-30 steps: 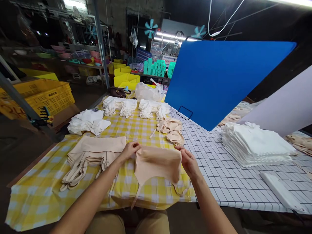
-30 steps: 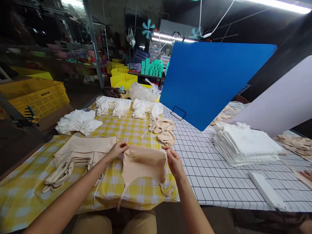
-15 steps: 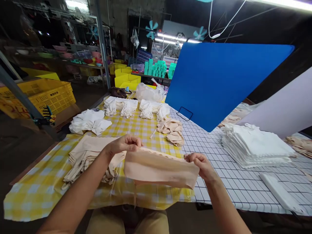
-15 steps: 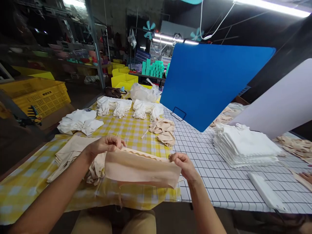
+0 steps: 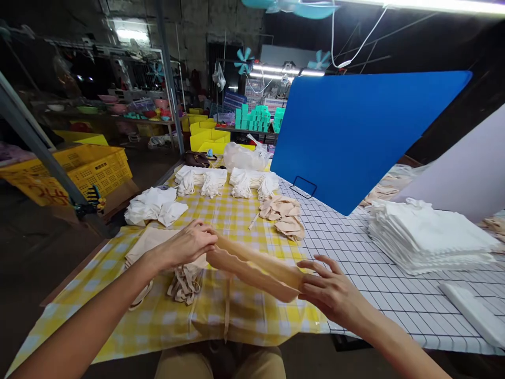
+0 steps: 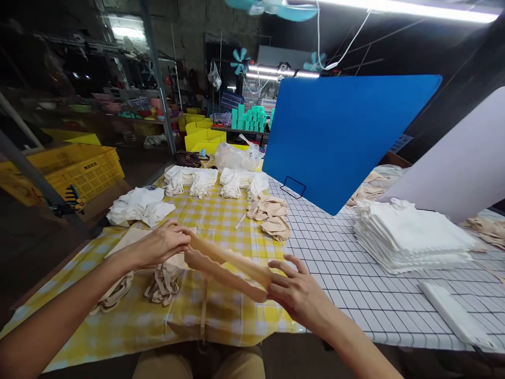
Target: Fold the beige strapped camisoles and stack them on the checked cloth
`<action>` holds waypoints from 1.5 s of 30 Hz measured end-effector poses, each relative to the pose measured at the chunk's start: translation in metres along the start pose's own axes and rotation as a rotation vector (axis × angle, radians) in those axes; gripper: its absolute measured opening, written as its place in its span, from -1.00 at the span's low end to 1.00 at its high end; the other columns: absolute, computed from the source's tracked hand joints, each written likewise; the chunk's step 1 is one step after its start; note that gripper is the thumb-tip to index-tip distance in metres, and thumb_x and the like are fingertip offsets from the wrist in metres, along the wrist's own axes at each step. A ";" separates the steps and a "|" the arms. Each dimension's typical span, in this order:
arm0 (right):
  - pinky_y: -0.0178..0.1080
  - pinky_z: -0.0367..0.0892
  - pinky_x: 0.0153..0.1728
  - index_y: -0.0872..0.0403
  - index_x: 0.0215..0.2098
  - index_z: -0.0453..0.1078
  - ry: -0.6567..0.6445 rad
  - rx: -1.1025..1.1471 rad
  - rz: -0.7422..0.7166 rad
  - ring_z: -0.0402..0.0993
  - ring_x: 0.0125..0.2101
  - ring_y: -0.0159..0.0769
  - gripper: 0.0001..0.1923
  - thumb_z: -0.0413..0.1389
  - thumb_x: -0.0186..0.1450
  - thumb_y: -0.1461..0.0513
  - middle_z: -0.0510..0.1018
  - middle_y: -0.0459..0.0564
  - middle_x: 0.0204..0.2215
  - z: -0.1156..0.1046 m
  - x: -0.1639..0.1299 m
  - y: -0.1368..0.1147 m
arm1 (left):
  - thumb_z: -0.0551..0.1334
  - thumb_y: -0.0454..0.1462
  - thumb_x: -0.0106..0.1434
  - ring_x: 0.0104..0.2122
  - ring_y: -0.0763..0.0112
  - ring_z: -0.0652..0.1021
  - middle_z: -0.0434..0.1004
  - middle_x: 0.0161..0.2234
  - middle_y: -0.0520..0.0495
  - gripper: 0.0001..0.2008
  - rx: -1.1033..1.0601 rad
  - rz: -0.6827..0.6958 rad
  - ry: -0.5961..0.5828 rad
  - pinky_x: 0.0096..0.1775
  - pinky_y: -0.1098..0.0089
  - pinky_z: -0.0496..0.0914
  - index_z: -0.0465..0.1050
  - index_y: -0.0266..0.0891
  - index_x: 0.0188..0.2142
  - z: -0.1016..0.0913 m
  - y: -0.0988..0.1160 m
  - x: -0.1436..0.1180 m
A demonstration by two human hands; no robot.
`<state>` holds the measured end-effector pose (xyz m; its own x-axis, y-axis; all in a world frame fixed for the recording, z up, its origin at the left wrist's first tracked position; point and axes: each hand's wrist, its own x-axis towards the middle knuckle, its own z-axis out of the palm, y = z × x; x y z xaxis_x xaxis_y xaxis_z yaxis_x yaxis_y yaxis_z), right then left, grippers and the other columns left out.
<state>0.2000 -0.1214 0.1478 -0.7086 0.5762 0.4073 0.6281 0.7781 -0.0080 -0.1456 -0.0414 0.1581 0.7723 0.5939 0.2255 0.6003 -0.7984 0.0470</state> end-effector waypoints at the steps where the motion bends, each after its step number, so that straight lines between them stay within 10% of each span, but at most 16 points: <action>1: -0.09 -0.04 0.03 0.03 -0.50 0.33 -0.005 -0.004 -0.007 0.37 -0.10 -0.25 -0.75 -0.03 0.33 0.24 0.52 -0.12 -0.51 0.000 0.000 -0.002 | 0.01 -0.30 0.31 -0.27 0.39 0.42 0.46 -0.30 -0.07 -0.77 0.026 -0.006 0.022 -0.12 0.31 0.19 0.34 -0.24 -0.44 0.003 -0.005 -0.002; 9: -0.24 0.13 -0.36 0.06 -0.39 0.37 -0.214 0.004 0.088 0.41 -0.39 -0.30 -0.69 -0.14 0.38 0.16 0.51 -0.03 -0.45 -0.007 0.001 0.011 | 0.00 -0.41 0.28 -0.01 0.24 0.35 0.46 -0.25 -0.13 -0.82 0.167 -0.005 0.052 0.03 0.14 0.10 0.34 -0.24 -0.37 0.006 -0.005 -0.009; 15: -0.28 0.10 -0.49 0.05 -0.36 0.35 -0.383 0.015 0.143 0.37 -0.59 -0.36 -0.69 -0.16 0.38 0.14 0.52 -0.07 -0.51 -0.002 -0.001 0.020 | 0.02 -0.36 0.29 -0.34 0.39 0.45 0.46 -0.36 -0.04 -0.84 0.038 -0.075 -0.051 -0.30 0.42 0.26 0.35 -0.25 -0.36 0.009 0.001 -0.004; 26: -0.25 0.20 -0.46 0.03 -0.22 0.43 -0.254 -0.013 0.062 0.47 -0.50 -0.32 -0.68 -0.17 0.38 0.19 0.59 0.01 -0.34 -0.011 0.006 0.027 | 0.04 -0.05 0.27 -0.49 0.39 0.45 0.45 -0.47 -0.07 -0.59 -0.089 -0.375 -0.017 -0.50 0.47 0.18 0.40 -0.28 -0.54 0.019 0.006 0.016; 36: -0.26 0.30 -0.50 -0.01 -0.27 0.48 -0.264 -0.052 0.168 0.47 -0.52 -0.35 -0.58 -0.22 0.38 0.14 0.53 0.03 -0.24 -0.005 -0.014 0.051 | 0.24 -0.27 0.14 -0.33 0.34 0.51 0.36 -0.03 -0.13 -0.92 0.003 -0.178 -0.087 -0.41 0.44 0.29 0.39 -0.24 -0.38 0.023 0.026 0.006; 45: -0.31 0.22 -0.53 0.05 -0.45 0.42 -0.307 0.239 0.288 0.39 -0.53 -0.35 -0.61 -0.11 0.33 0.05 0.49 -0.03 -0.50 -0.028 -0.004 0.043 | 0.13 -0.16 0.24 -0.50 0.50 0.38 0.35 -0.53 0.03 -0.69 -0.382 -0.014 -0.013 -0.45 0.51 0.18 0.34 -0.29 -0.56 0.010 0.015 -0.001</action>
<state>0.2392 -0.0969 0.1714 -0.6014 0.7959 0.0695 0.7467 0.5909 -0.3054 -0.1351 -0.0534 0.1484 0.7687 0.6040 0.2104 0.4915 -0.7684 0.4099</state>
